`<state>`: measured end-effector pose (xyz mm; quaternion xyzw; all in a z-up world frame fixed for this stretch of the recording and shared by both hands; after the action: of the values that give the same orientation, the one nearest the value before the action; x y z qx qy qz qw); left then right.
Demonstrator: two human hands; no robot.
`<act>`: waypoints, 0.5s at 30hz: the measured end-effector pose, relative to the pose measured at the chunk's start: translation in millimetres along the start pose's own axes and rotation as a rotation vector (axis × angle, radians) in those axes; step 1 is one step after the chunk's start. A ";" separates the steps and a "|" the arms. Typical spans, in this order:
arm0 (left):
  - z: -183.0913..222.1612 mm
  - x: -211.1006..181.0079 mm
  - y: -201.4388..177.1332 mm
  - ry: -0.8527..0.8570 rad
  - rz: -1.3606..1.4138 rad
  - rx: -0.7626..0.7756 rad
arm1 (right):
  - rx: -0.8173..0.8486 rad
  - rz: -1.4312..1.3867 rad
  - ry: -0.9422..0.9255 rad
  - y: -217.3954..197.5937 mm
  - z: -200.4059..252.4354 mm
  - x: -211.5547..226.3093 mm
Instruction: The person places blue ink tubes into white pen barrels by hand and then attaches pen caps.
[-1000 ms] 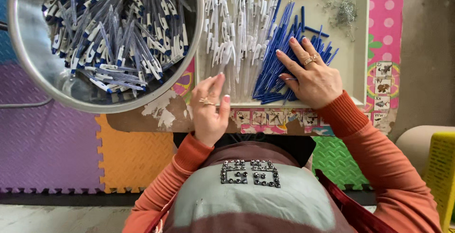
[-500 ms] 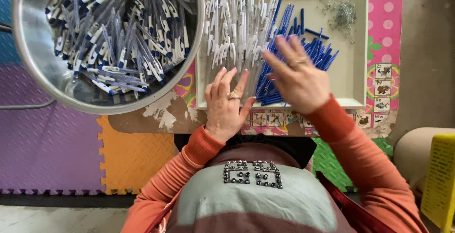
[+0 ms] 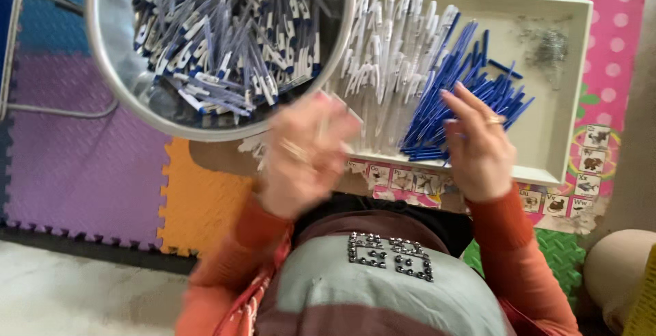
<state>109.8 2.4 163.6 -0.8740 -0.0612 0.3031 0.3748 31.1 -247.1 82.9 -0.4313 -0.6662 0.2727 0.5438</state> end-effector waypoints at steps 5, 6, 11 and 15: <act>-65.7 105.6 -62.7 -0.189 -0.424 0.313 | -0.069 -0.054 0.024 -32.0 12.9 -9.8; -77.3 107.1 -60.3 -0.192 -0.429 0.314 | -0.068 -0.059 0.021 -34.4 15.0 -8.2; -20.6 225.9 -1.7 -0.745 -0.562 0.833 | 0.005 -0.149 0.135 -26.0 26.9 -19.6; -28.9 203.1 -6.9 -0.799 -0.431 0.848 | 0.061 -0.146 0.182 -12.7 30.4 -23.1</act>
<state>291.4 57.4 85.6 -0.4361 -0.2462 0.5224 0.6902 -0.8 -270.1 74.3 -0.3881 -0.6350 0.2120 0.6334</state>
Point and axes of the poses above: each hand's wrist, its own z-axis away from the middle knuckle, its own y-axis out of the palm, x = y × z, the point moved 10 cm from there along -z, towards the middle knuckle, and after that the axes turned 8 degrees about x, right-handed, at the moved point
